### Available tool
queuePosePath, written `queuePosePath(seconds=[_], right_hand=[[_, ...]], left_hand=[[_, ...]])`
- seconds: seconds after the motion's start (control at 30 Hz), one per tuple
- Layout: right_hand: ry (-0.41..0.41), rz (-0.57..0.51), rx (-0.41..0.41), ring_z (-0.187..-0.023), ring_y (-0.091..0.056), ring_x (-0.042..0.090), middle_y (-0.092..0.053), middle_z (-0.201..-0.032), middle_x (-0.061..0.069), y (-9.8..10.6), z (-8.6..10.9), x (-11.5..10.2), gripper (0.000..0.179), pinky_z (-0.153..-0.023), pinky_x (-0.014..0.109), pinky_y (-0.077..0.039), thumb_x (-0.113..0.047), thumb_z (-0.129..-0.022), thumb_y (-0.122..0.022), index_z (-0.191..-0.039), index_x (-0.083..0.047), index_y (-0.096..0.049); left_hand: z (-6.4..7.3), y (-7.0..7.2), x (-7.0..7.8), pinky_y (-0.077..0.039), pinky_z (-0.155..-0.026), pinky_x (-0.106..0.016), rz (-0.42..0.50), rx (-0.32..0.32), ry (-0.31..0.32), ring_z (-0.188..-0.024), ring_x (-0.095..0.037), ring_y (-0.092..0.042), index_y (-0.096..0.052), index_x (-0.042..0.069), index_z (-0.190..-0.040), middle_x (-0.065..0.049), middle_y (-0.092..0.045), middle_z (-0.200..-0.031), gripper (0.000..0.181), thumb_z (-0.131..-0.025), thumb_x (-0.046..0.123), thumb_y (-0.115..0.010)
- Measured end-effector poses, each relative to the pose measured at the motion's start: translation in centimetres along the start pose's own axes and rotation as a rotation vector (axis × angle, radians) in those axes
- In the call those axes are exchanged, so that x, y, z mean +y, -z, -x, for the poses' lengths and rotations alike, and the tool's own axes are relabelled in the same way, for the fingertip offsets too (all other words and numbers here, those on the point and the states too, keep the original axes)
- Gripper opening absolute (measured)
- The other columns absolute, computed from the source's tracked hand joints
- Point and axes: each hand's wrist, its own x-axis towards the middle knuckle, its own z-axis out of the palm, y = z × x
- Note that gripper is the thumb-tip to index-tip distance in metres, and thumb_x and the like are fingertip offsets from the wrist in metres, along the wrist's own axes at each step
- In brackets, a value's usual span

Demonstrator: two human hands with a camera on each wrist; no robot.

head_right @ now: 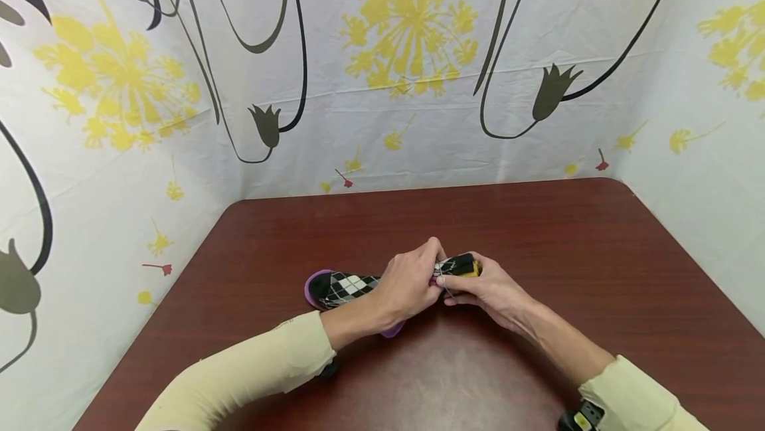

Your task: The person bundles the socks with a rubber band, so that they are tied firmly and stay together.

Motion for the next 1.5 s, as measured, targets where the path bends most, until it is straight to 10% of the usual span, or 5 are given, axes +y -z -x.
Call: queuePosePath(seconds=[0.37,0.83,1.23,1.5], right_hand=[[0.004,0.005,-0.006,-0.096,-0.075,0.023,-0.067,-0.117,0.018,0.2,-0.2,-0.5,0.044,-0.088,0.038,-0.062,0.000,-0.102,-0.068,-0.134,0.014,-0.041],[-0.021,0.185,0.012,-0.099,-0.069,0.027,-0.052,-0.126,0.029,-0.4,-0.5,-0.5,0.063,-0.091,0.041,-0.062,0.007,-0.098,-0.067,-0.148,0.013,-0.029],[-0.021,0.215,0.038,-0.100,-0.067,0.023,-0.055,-0.123,0.024,0.3,-0.7,-0.4,0.046,-0.088,0.035,-0.062,0.000,-0.108,-0.056,-0.145,0.018,-0.035],[-0.023,0.200,0.031,-0.100,-0.071,0.024,-0.060,-0.123,0.022,0.2,-0.8,-0.5,0.045,-0.090,0.037,-0.062,-0.005,-0.111,-0.054,-0.147,0.016,-0.035]], left_hand=[[-0.3,0.5,-0.3,-0.057,-0.069,-0.028,-0.047,-0.006,-0.044,-0.084,-0.011,-0.070,-0.061,0.017,-0.115,0.006,-0.071,-0.101,0.034,-0.089,0.016,-0.082],[-0.4,0.7,-0.9,-0.051,-0.062,-0.026,0.058,-0.030,0.099,-0.073,-0.011,-0.063,-0.058,0.019,-0.118,0.005,-0.073,-0.100,0.041,-0.086,0.008,-0.080],[0.4,1.3,-0.7,-0.046,-0.067,-0.019,0.163,-0.188,0.116,-0.084,-0.002,-0.059,-0.059,0.024,-0.141,0.012,-0.069,-0.115,0.051,-0.099,0.051,-0.067],[0.1,0.9,-0.9,-0.046,-0.063,-0.018,0.149,-0.124,0.099,-0.080,0.000,-0.060,-0.067,0.024,-0.138,0.011,-0.074,-0.111,0.047,-0.103,0.055,-0.066]])
